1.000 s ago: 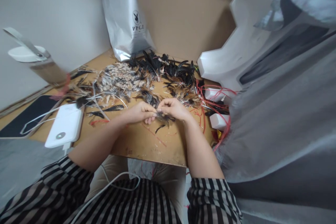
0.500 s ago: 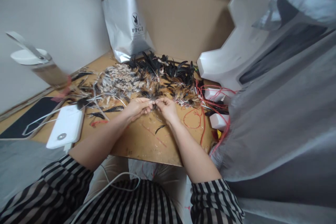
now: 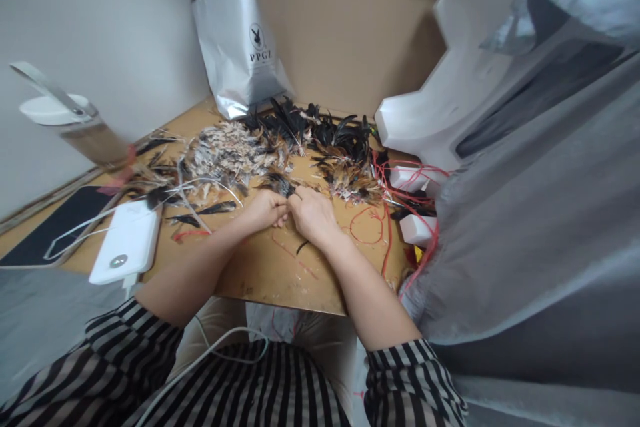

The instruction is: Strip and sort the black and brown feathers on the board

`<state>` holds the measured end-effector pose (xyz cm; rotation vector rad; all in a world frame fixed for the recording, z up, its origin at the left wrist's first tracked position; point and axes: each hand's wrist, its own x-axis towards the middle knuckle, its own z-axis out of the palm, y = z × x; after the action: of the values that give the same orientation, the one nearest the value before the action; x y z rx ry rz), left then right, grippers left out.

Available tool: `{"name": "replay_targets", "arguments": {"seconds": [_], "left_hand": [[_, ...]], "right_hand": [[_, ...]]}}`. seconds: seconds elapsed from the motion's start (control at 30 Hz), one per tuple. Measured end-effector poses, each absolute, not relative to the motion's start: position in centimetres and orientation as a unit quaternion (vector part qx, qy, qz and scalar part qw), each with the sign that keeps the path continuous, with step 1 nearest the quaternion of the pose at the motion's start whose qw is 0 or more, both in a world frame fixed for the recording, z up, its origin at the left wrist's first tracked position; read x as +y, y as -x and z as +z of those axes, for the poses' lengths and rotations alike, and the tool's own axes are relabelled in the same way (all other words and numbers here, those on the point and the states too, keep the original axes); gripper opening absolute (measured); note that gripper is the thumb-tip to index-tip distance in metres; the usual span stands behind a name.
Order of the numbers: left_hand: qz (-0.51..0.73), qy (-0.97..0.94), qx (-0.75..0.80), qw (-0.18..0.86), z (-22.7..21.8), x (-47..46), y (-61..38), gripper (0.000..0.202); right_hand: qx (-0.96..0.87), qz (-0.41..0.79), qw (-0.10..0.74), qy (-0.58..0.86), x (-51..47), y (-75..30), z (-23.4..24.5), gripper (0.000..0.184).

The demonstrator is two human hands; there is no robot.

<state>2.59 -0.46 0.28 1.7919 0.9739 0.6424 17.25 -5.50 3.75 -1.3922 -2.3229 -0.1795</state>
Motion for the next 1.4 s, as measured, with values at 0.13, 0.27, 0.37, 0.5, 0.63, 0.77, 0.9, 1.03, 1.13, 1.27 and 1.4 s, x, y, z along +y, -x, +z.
{"name": "replay_targets", "arguments": {"seconds": [0.13, 0.27, 0.37, 0.5, 0.63, 0.77, 0.9, 1.03, 1.13, 1.27, 1.4], "left_hand": [[0.226, -0.756, 0.34, 0.512, 0.8, -1.0, -2.1, 0.019], [0.214, -0.688, 0.257, 0.643, 1.9, -1.5, -2.1, 0.022], [0.244, -0.614, 0.25, 0.708, 2.1, -1.7, -2.2, 0.023], [0.295, -0.49, 0.251, 0.78, 1.5, -1.4, -2.4, 0.022], [0.292, -0.378, 0.22, 0.851, 1.5, -1.1, -2.5, 0.014], [0.264, -0.308, 0.196, 0.893, 2.0, -1.3, -2.5, 0.003], [0.245, -0.27, 0.203, 0.909, 2.4, -1.6, -2.5, 0.007], [0.237, -0.248, 0.213, 0.915, 2.5, -1.8, -2.5, 0.009], [0.234, -0.248, 0.221, 0.914, 2.3, -1.7, -2.6, 0.01], [0.253, -0.308, 0.238, 0.886, 1.9, -1.3, -2.6, 0.003], [0.285, -0.427, 0.303, 0.803, 1.7, -0.9, -2.3, 0.014]], "right_hand": [[-0.836, 0.074, 0.275, 0.469, -4.9, -18.8, 4.6, 0.017], [-0.754, 0.345, 0.361, 0.427, -4.3, -20.6, 4.7, 0.017], [-0.682, 0.431, 0.414, 0.42, -4.1, -20.8, 4.1, 0.022], [-0.582, 0.486, 0.481, 0.439, -3.8, -19.5, 3.0, 0.028], [-0.525, 0.504, 0.522, 0.445, -3.6, -18.4, 2.4, 0.028], [-0.509, 0.502, 0.55, 0.431, -3.6, -17.8, 2.3, 0.025], [-0.5, 0.51, 0.555, 0.427, -3.7, -17.5, 2.3, 0.024], [-0.51, 0.499, 0.556, 0.427, -3.6, -17.5, 2.3, 0.024], [-0.519, 0.478, 0.564, 0.429, -3.6, -17.7, 2.4, 0.021], [-0.555, 0.412, 0.565, 0.451, -3.6, -18.2, 2.6, 0.017], [-0.576, 0.367, 0.544, 0.488, -3.5, -18.5, 2.7, 0.014]]}}
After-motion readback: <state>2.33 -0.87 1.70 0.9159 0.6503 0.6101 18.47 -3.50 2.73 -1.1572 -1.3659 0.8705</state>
